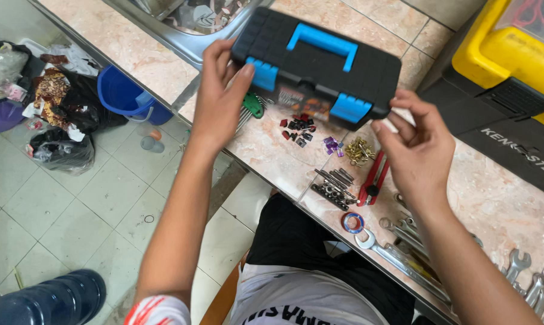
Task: The person removes wrenches, screwdrivers, hex keys, drill bits and small hardware from an open toolbox and lays them out on the tiled counter. They sort the combination wrenches by size into a row on the counter and reposition the small toolbox on the table.
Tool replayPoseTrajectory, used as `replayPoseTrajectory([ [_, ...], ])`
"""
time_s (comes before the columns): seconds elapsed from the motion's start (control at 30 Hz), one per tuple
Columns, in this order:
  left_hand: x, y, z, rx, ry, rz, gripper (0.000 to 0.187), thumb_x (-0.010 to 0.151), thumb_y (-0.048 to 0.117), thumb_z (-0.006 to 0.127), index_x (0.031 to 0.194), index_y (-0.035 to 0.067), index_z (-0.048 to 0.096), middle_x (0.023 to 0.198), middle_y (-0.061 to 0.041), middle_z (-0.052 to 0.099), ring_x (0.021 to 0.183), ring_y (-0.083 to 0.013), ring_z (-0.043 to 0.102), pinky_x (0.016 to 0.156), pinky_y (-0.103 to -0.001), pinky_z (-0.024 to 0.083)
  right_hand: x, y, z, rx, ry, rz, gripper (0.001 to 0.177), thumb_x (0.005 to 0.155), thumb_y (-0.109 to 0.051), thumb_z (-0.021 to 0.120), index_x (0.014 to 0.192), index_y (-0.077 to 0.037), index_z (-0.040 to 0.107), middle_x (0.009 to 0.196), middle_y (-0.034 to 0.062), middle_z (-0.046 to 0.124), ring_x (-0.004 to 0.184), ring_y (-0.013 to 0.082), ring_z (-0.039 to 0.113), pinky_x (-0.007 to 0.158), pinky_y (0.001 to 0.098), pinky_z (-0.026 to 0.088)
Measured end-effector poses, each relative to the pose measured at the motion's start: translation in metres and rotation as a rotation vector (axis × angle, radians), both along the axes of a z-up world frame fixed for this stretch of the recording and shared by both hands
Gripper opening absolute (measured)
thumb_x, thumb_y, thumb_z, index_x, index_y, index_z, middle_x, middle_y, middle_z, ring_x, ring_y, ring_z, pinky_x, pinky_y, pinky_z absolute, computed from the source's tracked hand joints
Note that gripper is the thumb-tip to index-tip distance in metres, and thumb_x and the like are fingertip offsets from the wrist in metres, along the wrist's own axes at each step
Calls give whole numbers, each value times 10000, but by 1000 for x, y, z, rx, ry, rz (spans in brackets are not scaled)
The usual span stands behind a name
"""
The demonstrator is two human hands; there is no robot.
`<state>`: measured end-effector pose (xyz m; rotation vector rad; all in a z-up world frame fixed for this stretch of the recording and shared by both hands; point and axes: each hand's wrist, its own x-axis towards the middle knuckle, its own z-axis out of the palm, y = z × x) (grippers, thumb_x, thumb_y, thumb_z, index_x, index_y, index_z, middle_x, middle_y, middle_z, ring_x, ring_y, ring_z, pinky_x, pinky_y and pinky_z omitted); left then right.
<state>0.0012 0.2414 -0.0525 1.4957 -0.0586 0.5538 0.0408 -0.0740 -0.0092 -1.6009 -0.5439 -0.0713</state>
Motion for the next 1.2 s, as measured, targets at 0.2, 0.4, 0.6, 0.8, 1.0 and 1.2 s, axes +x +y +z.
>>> replayPoseTrajectory([
  [0.2, 104, 6, -28, -3, -95, -135, 447, 1135, 143, 613, 1485, 60, 348, 1615, -236, 460, 1486, -248, 484, 1236, -345, 396, 44, -3, -16, 41, -9, -122, 320, 992, 109, 707, 1265, 12, 571, 1524, 155, 528, 1295, 197, 672, 1126, 285, 549],
  [0.4, 158, 0, -51, 0, -71, -239, 367, 1086, 93, 578, 1373, 80, 350, 1523, -147, 566, 1302, -161, 602, 1085, -287, 481, 69, -12, -34, -5, 27, -235, 310, 929, 123, 759, 1183, 24, 611, 1532, 172, 525, 1209, 175, 663, 1048, 258, 554],
  [0.6, 170, -2, -67, 85, -4, -257, 354, 1084, 90, 576, 1361, 96, 356, 1495, -140, 611, 1232, -147, 610, 1058, -281, 483, 72, -21, -42, -9, 51, -240, 286, 915, 134, 749, 1144, 10, 631, 1544, 179, 508, 1223, 183, 701, 1040, 262, 588],
  [0.8, 149, 0, -53, 237, -18, -215, 456, 1075, 206, 631, 1448, 121, 383, 1547, -167, 545, 1332, -244, 630, 1093, -340, 498, 62, -19, -40, -93, 50, -300, 243, 904, 76, 749, 1095, -49, 667, 1502, 142, 534, 1213, 158, 678, 992, 261, 562],
  [1.0, 46, 29, -14, 491, 232, 39, 563, 1014, 433, 661, 1462, 160, 457, 1443, -128, 602, 1200, -288, 692, 983, -401, 547, 34, -20, -27, -383, -268, -425, 145, 1045, 58, 767, 1158, -18, 718, 1318, 149, 598, 1096, 178, 648, 1005, 304, 531],
  [1.2, -77, 30, 5, 706, 604, 315, 514, 929, 483, 662, 1316, 156, 579, 1225, -72, 703, 974, -262, 714, 822, -423, 539, 35, 40, -12, -735, -343, 20, 218, 1004, -166, 733, 1198, -69, 760, 1145, 121, 733, 1017, 236, 669, 869, 354, 504],
])
